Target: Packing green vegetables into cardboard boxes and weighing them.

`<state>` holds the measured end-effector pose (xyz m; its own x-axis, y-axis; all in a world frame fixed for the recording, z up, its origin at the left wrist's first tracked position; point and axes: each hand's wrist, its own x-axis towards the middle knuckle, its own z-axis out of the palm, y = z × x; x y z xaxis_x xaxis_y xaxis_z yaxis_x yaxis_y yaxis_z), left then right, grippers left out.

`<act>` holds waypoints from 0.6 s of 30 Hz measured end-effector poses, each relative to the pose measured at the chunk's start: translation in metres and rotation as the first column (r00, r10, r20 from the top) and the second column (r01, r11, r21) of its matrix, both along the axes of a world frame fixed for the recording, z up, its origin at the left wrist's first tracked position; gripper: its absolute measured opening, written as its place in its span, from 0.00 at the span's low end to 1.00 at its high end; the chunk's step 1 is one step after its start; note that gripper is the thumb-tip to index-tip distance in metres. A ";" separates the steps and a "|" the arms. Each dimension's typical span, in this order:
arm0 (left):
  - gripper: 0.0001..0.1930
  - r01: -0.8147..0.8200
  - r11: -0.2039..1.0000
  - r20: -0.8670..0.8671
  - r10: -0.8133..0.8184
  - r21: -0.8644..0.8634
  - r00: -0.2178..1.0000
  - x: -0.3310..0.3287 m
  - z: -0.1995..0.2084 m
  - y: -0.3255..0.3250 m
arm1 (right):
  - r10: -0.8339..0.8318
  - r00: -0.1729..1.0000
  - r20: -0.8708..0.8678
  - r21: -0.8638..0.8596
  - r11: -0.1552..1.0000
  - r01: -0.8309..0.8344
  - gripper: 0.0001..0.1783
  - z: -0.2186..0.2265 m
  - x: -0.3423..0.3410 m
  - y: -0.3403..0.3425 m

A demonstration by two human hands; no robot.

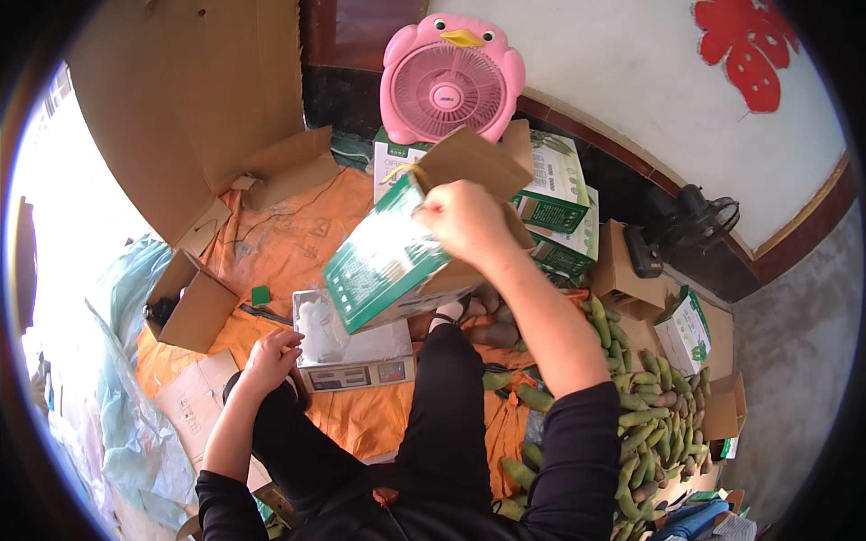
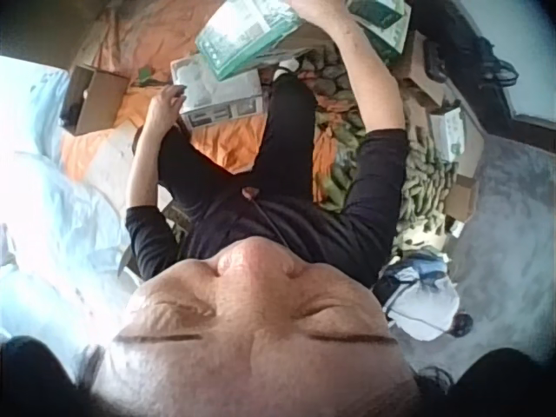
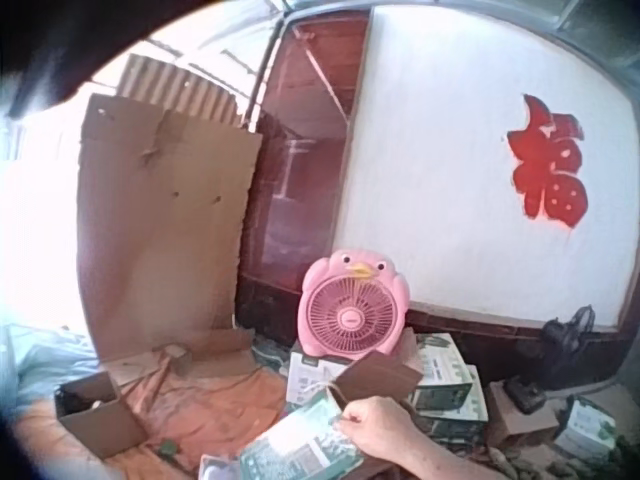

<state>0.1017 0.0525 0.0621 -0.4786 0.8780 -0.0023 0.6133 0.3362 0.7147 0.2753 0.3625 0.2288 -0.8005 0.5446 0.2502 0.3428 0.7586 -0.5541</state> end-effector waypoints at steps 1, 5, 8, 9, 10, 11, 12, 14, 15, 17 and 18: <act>0.13 0.011 1.000 -0.006 -0.011 -0.003 1.000 0.000 0.002 0.001 | 0.019 0.999 0.042 0.004 1.000 -0.019 0.12 -0.013 -0.011 -0.009; 0.19 -0.001 1.000 0.004 0.001 0.011 1.000 -0.005 -0.004 0.001 | 0.117 0.992 0.039 -0.116 0.987 -0.112 0.13 -0.087 -0.051 -0.055; 0.20 -0.135 0.991 0.129 0.134 -0.006 0.982 -0.006 -0.009 -0.001 | 0.188 0.981 0.051 -0.303 0.939 -0.164 0.13 -0.107 -0.078 -0.107; 0.20 -0.138 0.990 0.126 0.139 -0.017 0.982 -0.007 -0.013 -0.004 | 0.255 0.967 -0.017 -0.364 0.899 -0.244 0.11 -0.114 -0.083 -0.121; 0.20 -0.160 0.986 0.073 0.163 -0.045 0.984 -0.010 -0.019 -0.006 | 0.326 0.944 -0.044 -0.475 0.825 -0.307 0.13 -0.122 -0.087 -0.128; 0.20 -0.183 0.981 0.020 0.185 -0.071 0.983 -0.013 -0.023 -0.008 | 0.375 0.924 -0.067 -0.511 0.783 -0.355 0.14 -0.130 -0.085 -0.131; 0.20 -0.182 0.980 0.020 0.184 -0.078 0.983 -0.018 -0.026 -0.011 | 0.425 0.901 -0.091 -0.547 0.734 -0.402 0.16 -0.131 -0.084 -0.134; 0.20 -0.222 0.956 -0.057 0.215 -0.191 0.975 -0.026 -0.032 -0.018 | 0.550 0.826 0.120 -0.473 0.764 -0.440 0.26 -0.130 -0.073 -0.120; 0.21 -0.249 0.941 -0.014 0.252 -0.231 0.968 -0.027 -0.026 -0.017 | 0.543 0.804 0.242 -0.371 0.817 -0.441 0.31 -0.127 -0.063 -0.110; 0.21 -0.281 0.948 -0.040 0.278 -0.152 0.960 -0.033 -0.037 -0.028 | 0.511 0.738 0.441 -0.252 0.860 -0.445 0.40 -0.123 -0.043 -0.088; 0.21 -0.302 0.951 -0.070 0.298 -0.065 0.952 -0.035 -0.042 -0.032 | 0.494 0.697 0.519 -0.243 0.867 -0.434 0.43 -0.127 -0.032 -0.075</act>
